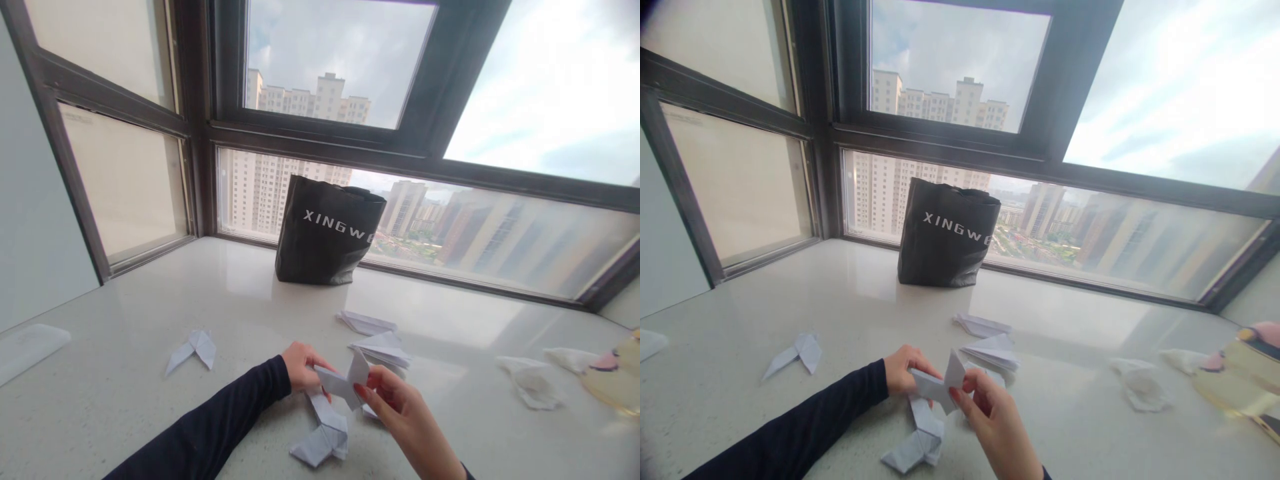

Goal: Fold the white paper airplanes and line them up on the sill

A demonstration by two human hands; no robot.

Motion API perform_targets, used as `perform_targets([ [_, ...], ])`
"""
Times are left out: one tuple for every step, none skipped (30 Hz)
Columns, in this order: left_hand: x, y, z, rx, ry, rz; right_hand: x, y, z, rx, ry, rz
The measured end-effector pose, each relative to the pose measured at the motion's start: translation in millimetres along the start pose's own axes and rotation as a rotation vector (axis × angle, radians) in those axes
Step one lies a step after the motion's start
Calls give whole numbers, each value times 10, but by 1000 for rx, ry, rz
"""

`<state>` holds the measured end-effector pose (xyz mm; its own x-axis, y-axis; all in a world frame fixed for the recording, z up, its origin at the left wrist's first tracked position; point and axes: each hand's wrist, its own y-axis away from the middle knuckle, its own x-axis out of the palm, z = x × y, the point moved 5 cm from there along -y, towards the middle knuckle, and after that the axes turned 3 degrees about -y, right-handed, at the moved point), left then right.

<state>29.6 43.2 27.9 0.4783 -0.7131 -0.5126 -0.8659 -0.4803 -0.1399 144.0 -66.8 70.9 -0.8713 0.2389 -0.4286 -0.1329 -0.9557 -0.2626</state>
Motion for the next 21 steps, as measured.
perform_targets([
  [11, 5, 18, -24, 41, 22, 54, 21, -1, 8, 42, 68],
  [19, 8, 30, -43, 86, 34, 119, 43, 1, 16, 84, 158],
  [26, 9, 34, -51, 141, 45, 185, 64, 14, 10, 128, 246],
  [34, 8, 31, -51, 199, 60, 237, 80, 42, -17, 178, 303],
  [38, 6, 22, -45, 250, 72, 283, 92, 77, -55, 229, 345],
  [37, 1, 11, -35, 289, 79, 322, 99, 114, -95, 275, 374],
  [31, -4, -1, -24, 311, 80, 352, 103, 149, -128, 314, 393],
  [22, -10, -11, -14, 319, 75, 376, 104, 176, -149, 348, 412],
  [11, -16, -18, -6, 313, 66, 397, 106, 192, -158, 377, 434],
  [-1, -21, -22, 0, 302, 53, 410, 108, 198, -155, 404, 453],
  [-10, -25, -25, 7, 293, 42, 418, 109, 199, -150, 431, 466],
  [-17, -30, -24, 14, 287, 31, 423, 112, 195, -145, 457, 473],
  [-21, -33, -21, 22, 282, 21, 425, 114, 188, -142, 482, 472],
  [-23, -37, -17, 29, 280, 12, 427, 117, 177, -138, 506, 468],
  [-23, -40, -11, 36, 281, 3, 433, 121, 162, -132, 528, 464],
  [-22, -43, -3, 41, 283, -3, 442, 126, 143, -127, 550, 460],
  [-20, -45, 5, 45, 286, -9, 452, 132, 122, -124, 571, 455],
  [-17, -48, 13, 47, 290, -15, 462, 139, 99, -122, 591, 445],
  [-14, -50, 19, 48, 294, -19, 470, 146, 76, -124, 609, 433],
  [-10, -51, 24, 45, 299, -22, 476, 154, 55, -128, 623, 418],
  [-6, -53, 29, 38, 307, -25, 480, 163, 36, -134, 632, 402],
])
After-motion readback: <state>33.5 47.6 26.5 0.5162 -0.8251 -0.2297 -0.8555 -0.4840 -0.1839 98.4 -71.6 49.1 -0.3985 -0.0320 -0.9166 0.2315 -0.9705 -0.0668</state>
